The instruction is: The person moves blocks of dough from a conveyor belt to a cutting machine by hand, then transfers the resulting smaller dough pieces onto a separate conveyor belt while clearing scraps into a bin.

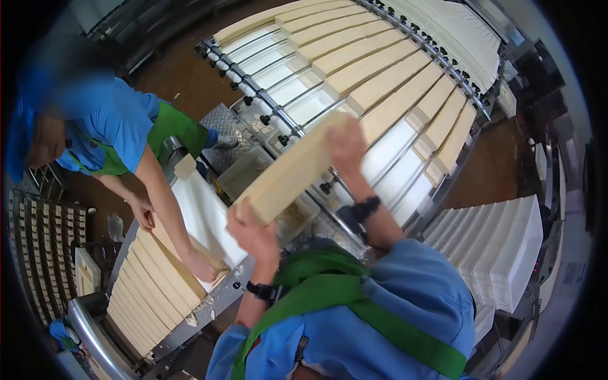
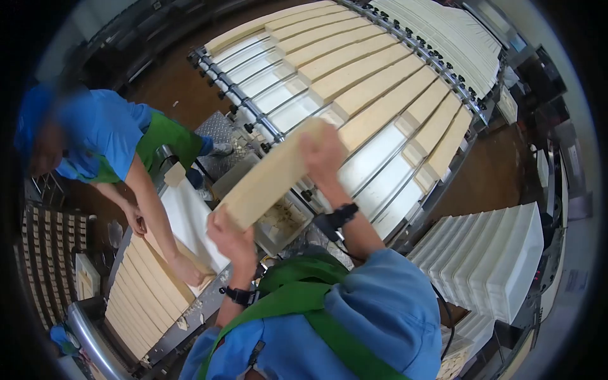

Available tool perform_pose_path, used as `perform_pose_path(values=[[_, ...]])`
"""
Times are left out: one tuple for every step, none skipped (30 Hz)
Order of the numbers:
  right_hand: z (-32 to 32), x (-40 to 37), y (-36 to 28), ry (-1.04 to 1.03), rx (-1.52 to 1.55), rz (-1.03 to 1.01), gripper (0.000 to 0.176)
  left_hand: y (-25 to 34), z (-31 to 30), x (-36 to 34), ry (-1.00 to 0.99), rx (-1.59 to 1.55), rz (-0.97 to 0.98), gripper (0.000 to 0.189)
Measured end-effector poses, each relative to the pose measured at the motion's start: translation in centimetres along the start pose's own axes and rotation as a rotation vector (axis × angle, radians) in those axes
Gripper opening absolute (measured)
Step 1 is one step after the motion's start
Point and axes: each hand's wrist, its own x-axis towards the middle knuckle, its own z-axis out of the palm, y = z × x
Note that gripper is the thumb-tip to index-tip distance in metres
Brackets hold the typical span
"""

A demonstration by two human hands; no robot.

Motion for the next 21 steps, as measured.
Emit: perform_pose_path(values=[[-2.6, 1.2, 2.8, 0.086, -0.035, -0.016, 0.043, 2.5, 0.9, -0.1, -0.061, 0.033, 0.102, 0.086], [-5.0, 2.6, 5.9, 0.174, -0.071, -0.033, 0.044, 5.3, 1.5, -0.3, -0.133, 0.023, 0.149, 0.086], [-7.3, 3.5, 9.1, 0.199, -0.116, -0.005, 0.045, 8.0, 2.1, -0.7, -0.205, 0.01, 0.196, 0.087], [-9.4, 4.3, 11.9, 0.222, -0.162, 0.024, 0.045, 10.4, 2.7, -1.3, -0.278, -0.003, 0.24, 0.087], [-11.3, 5.0, 13.9, 0.188, -0.207, 0.048, 0.045, 12.0, 3.4, -2.1, -0.364, -0.052, 0.243, 0.086], [-12.9, 5.7, 15.5, 0.152, -0.249, 0.072, 0.045, 13.5, 4.1, -2.6, -0.449, -0.1, 0.245, 0.085], [-14.0, 6.3, 17.3, 0.116, -0.289, 0.095, 0.045, 14.6, 4.7, -3.0, -0.532, -0.146, 0.245, 0.084], [-14.6, 6.8, 19.0, 0.04, -0.334, 0.134, 0.047, 15.5, 5.3, -3.2, -0.569, -0.152, 0.257, 0.084], [-15.0, 7.4, 20.2, -0.036, -0.377, 0.173, 0.049, 16.3, 5.9, -3.3, -0.607, -0.158, 0.268, 0.083], [-15.1, 7.7, 21.3, -0.113, -0.42, 0.213, 0.051, 16.9, 6.4, -3.3, -0.646, -0.162, 0.279, 0.082], [-15.2, 8.3, 22.3, -0.146, -0.498, 0.273, 0.049, 17.6, 6.9, -2.8, -0.679, -0.164, 0.307, 0.08], [-15.4, 9.5, 22.7, -0.304, -0.644, 0.248, 0.047, 17.8, 7.8, -2.3, -0.71, -0.152, 0.312, 0.079], [-15.5, 11.2, 23.1, -0.469, -0.789, 0.221, 0.046, 17.7, 8.8, -1.9, -0.746, -0.139, 0.311, 0.078], [-15.4, 12.8, 23.6, -0.637, -0.932, 0.192, 0.046, 17.5, 9.6, -1.5, -0.782, -0.125, 0.308, 0.076], [-15.1, 14.2, 25.9, -0.678, -0.911, 0.192, 0.041, 17.7, 9.6, -0.8, -0.828, -0.132, 0.286, 0.074], [-14.8, 15.6, 29.6, -0.717, -0.89, 0.19, 0.037, 17.9, 9.4, 0.1, -0.873, -0.14, 0.264, 0.072], [-14.6, 16.6, 32.0, -0.757, -0.869, 0.188, 0.033, 18.0, 9.4, 0.5, -0.917, -0.148, 0.242, 0.07], [-15.1, 17.7, 32.6, -0.763, -0.844, 0.235, 0.028, 17.9, 9.6, 0.6, -0.911, -0.148, 0.25, 0.069], [-15.7, 18.8, 32.5, -0.768, -0.818, 0.282, 0.023, 17.8, 9.8, 0.5, -0.905, -0.148, 0.259, 0.068], [-16.1, 19.5, 32.4, -0.773, -0.793, 0.327, 0.018, 17.8, 10.0, 0.5, -0.897, -0.149, 0.268, 0.067], [-16.1, 18.4, 32.4, -0.612, -0.974, 0.108, 0.011, 17.9, 10.2, 0.4, -0.899, -0.159, 0.263, 0.067]])
